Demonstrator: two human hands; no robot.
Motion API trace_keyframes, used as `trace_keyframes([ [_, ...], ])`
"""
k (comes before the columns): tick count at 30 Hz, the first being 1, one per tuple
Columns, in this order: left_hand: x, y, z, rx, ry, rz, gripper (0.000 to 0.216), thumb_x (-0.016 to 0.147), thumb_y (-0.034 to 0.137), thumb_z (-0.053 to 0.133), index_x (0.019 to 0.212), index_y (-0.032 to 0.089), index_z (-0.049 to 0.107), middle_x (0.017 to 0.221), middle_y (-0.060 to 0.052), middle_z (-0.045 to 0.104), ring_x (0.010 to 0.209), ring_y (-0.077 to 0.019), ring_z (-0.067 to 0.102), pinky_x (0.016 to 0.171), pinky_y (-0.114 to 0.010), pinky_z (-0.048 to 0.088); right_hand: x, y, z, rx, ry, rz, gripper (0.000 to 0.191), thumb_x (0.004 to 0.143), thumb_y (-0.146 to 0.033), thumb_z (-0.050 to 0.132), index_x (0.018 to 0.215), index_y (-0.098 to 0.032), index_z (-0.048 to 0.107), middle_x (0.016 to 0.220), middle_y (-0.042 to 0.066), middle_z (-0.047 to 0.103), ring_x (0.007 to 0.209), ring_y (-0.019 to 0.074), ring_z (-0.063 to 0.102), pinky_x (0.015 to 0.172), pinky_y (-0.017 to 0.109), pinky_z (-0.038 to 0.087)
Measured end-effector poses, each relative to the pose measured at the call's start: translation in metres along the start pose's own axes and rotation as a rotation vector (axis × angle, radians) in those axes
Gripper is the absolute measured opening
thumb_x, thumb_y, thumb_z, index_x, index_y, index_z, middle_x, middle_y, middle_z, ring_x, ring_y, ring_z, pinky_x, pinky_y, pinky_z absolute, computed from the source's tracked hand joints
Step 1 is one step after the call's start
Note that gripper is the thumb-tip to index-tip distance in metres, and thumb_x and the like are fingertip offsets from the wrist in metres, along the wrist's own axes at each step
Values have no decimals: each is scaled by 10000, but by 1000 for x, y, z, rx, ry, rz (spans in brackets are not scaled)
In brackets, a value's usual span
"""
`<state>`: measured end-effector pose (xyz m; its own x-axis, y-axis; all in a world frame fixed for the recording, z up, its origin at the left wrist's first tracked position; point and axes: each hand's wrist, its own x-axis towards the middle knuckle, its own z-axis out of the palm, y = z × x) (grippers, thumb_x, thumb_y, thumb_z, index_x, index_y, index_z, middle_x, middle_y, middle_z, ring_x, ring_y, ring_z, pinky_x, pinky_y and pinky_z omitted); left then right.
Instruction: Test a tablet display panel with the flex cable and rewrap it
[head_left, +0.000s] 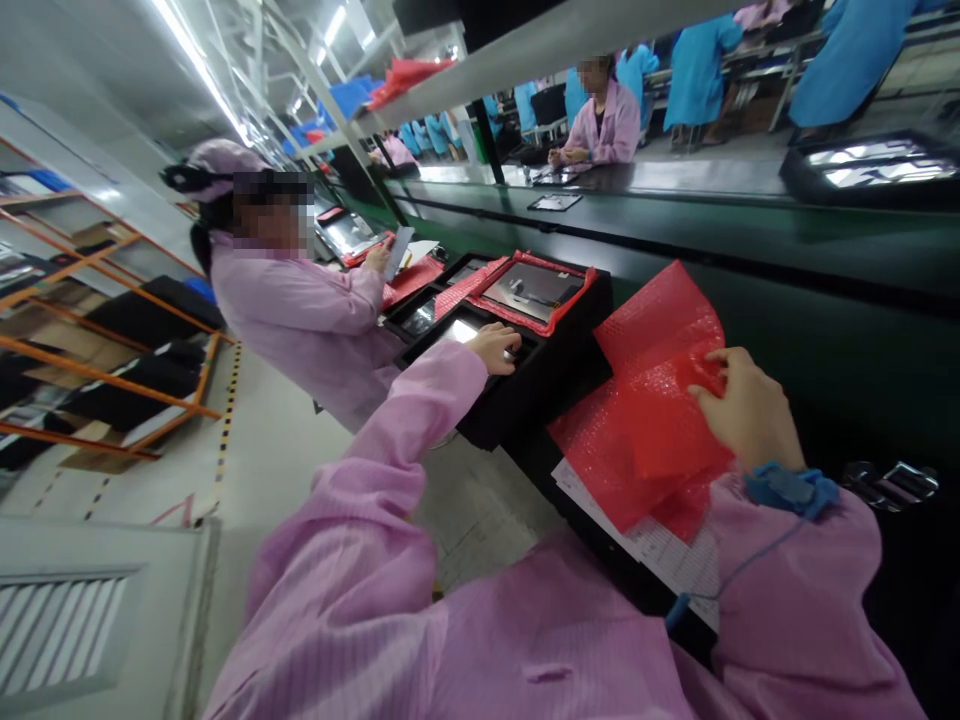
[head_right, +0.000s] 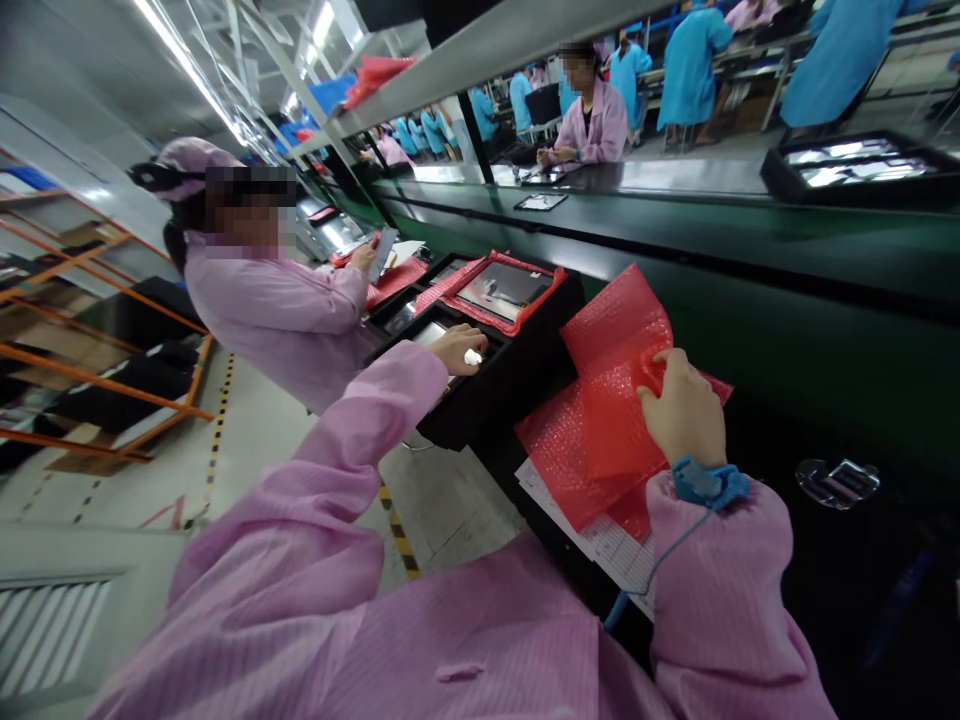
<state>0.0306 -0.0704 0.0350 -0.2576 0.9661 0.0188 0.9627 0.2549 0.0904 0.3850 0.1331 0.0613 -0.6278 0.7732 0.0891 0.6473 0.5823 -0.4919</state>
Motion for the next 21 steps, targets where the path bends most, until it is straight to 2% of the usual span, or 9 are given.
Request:
trace_keyframes([
  [4, 2, -4, -15, -41, 20, 2, 231, 603, 332, 617, 777, 227, 506, 820, -28, 586, 853, -240, 540, 869, -397, 439, -8, 0, -10, 137, 137, -116, 367, 823, -233, 578, 1185, -184, 541, 1175, 159, 638, 1072, 323, 621, 920, 470, 503],
  [8, -13, -11, -38, -99, 62, -21, 235, 691, 406, 544, 807, 232, 439, 787, -4, 541, 717, -178, 503, 730, -320, 437, -21, -7, -22, 297, 197, -173, 411, 835, -238, 567, 1243, -197, 560, 1260, 134, 626, 1150, 315, 605, 1031, 506, 471],
  [12, -31, -7, -47, -110, 165, -65, 339, 729, 528, 597, 824, 231, 464, 790, -6, 569, 755, -184, 536, 817, -346, 441, -37, -24, -33, 502, 184, -258, 465, 855, -279, 614, 1317, -229, 584, 1296, 93, 626, 1194, 295, 600, 1055, 522, 480],
  [16, -40, 1, -47, -38, 282, -97, 265, 747, 461, 586, 698, 233, 460, 687, 0, 541, 758, -206, 564, 924, -428, 425, -55, -41, -42, 636, 236, -412, 432, 895, -312, 643, 1325, -306, 601, 1317, 33, 609, 1213, 242, 592, 1044, 455, 515],
  [21, -45, -2, -53, -20, 449, -138, 243, 737, 338, 515, 604, 240, 337, 604, 8, 435, 681, -193, 507, 835, -400, 427, -64, -46, -45, 658, 287, -425, 416, 906, -328, 663, 1318, -333, 604, 1322, 30, 596, 1194, 238, 598, 1066, 450, 498],
])
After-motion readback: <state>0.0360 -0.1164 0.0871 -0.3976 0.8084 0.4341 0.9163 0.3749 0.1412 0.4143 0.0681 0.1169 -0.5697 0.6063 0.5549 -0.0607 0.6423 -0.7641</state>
